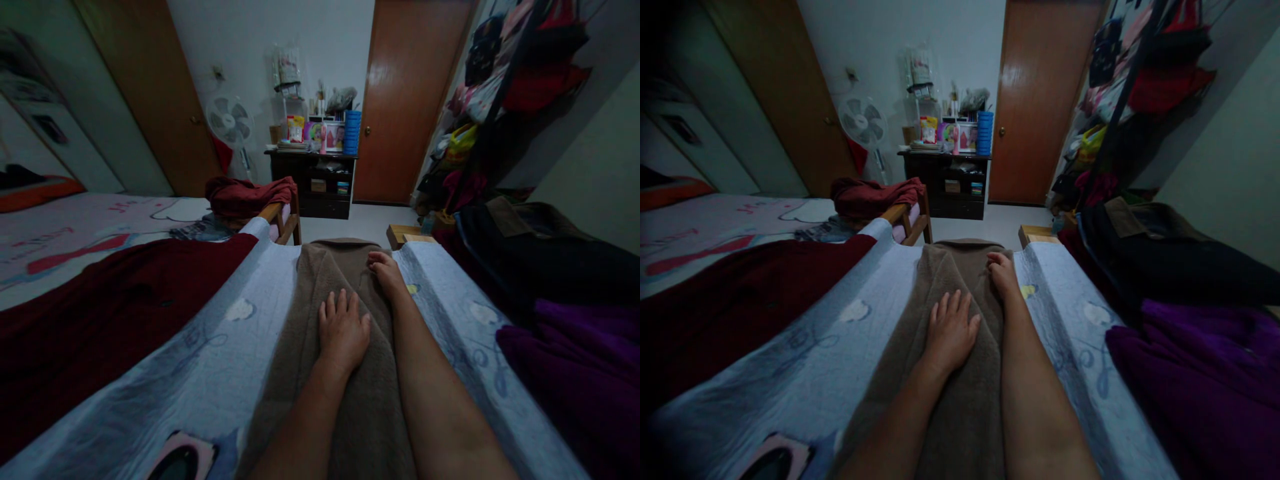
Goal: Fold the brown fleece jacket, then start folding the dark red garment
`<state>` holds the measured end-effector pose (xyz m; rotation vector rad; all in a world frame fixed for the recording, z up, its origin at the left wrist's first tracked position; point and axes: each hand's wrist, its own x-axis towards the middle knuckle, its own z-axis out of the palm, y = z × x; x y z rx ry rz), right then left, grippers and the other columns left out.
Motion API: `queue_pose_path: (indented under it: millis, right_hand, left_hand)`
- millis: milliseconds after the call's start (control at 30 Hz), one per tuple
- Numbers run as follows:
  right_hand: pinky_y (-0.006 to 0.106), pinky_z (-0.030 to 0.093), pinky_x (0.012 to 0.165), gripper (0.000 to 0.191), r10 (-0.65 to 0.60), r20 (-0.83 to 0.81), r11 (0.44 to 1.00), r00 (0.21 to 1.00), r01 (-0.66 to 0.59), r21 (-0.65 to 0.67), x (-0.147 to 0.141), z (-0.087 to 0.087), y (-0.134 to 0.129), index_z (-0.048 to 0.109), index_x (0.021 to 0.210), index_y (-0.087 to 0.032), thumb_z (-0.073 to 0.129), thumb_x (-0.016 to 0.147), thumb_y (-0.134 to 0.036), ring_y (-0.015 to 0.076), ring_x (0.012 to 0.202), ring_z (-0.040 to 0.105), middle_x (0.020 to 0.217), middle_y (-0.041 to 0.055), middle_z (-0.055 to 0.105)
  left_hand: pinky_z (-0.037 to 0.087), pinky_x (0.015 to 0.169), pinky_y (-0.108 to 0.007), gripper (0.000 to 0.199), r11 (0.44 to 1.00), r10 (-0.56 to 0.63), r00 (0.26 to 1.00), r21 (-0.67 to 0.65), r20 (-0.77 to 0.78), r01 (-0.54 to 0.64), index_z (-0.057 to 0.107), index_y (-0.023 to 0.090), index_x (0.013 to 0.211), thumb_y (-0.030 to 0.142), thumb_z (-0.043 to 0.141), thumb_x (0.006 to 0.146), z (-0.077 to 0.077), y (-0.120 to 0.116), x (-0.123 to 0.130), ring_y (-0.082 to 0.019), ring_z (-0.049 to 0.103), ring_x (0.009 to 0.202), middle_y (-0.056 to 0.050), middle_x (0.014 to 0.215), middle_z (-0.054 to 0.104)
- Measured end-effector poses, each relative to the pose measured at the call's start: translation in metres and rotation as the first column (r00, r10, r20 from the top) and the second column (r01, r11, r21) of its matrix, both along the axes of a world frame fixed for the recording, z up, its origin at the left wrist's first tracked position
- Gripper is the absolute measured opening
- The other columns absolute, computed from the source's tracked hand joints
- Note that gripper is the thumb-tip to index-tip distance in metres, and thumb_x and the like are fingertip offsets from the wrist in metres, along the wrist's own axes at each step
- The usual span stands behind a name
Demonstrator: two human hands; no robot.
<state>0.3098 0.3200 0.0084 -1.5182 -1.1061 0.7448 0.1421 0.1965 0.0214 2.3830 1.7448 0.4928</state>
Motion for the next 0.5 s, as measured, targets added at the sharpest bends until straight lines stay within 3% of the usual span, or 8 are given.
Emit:
queue_pose_path:
  millis: [100, 167, 233, 333, 500]
  right_hand:
    - [0.019, 0.047, 0.052, 0.027, 0.093, -0.075, 0.99, 0.993, -0.1, -0.095, 0.002, 0.014, -0.01, 0.059, 0.087, -0.018, 0.044, 0.065, -0.011, 0.0106, 0.058, 0.061, 0.078, 0.0017, 0.069]
    - [0.017, 0.041, 0.043, 0.018, 0.201, -0.129, 0.95, 0.971, -0.225, -0.217, 0.003, 0.021, -0.015, 0.058, 0.077, -0.018, 0.046, 0.066, -0.01, 0.0093, 0.045, 0.055, 0.064, 0.0008, 0.066]
    - [0.018, 0.041, 0.042, 0.014, 0.281, -0.181, 0.887, 0.943, -0.327, -0.326, 0.001, 0.024, -0.019, 0.057, 0.071, -0.017, 0.048, 0.066, -0.007, 0.0102, 0.044, 0.055, 0.057, 0.0018, 0.065]
    - [0.019, 0.044, 0.043, 0.014, 0.306, -0.236, 0.833, 0.922, -0.38, -0.403, -0.004, 0.021, -0.018, 0.057, 0.067, -0.016, 0.049, 0.067, -0.004, 0.0118, 0.044, 0.057, 0.054, 0.0034, 0.065]
    - [0.02, 0.048, 0.048, 0.017, 0.261, -0.273, 0.874, 0.926, -0.347, -0.34, -0.008, 0.011, -0.013, 0.056, 0.068, -0.016, 0.051, 0.065, 0.0, 0.0117, 0.047, 0.059, 0.058, 0.0038, 0.067]
  left_hand:
    - [0.027, 0.113, -0.053, 0.053, 1.0, 0.0, 1.0, -0.002, 0.004, 0.0, 0.047, 0.021, 0.141, 0.044, 0.042, 0.094, -0.001, 0.0, 0.0, -0.033, 0.033, 0.14, -0.01, 0.151, 0.041]
    - [0.027, 0.113, -0.053, 0.053, 1.0, 0.001, 1.0, 0.001, 0.003, -0.001, 0.047, 0.021, 0.141, 0.044, 0.042, 0.094, -0.001, 0.001, 0.0, -0.034, 0.033, 0.14, -0.01, 0.151, 0.042]
    - [0.027, 0.113, -0.053, 0.053, 1.0, -0.001, 1.0, 0.001, 0.004, 0.001, 0.047, 0.02, 0.141, 0.044, 0.043, 0.094, -0.001, 0.001, 0.0, -0.034, 0.032, 0.14, -0.01, 0.15, 0.042]
    - [0.027, 0.113, -0.053, 0.053, 1.0, 0.0, 1.0, -0.008, 0.005, 0.0, 0.047, 0.02, 0.141, 0.043, 0.043, 0.093, -0.001, 0.001, 0.0, -0.034, 0.032, 0.14, -0.01, 0.151, 0.041]
    - [0.027, 0.113, -0.053, 0.054, 1.0, 0.001, 1.0, -0.022, 0.011, -0.001, 0.046, 0.019, 0.142, 0.042, 0.044, 0.093, 0.0, 0.001, 0.001, -0.035, 0.032, 0.14, -0.01, 0.151, 0.041]
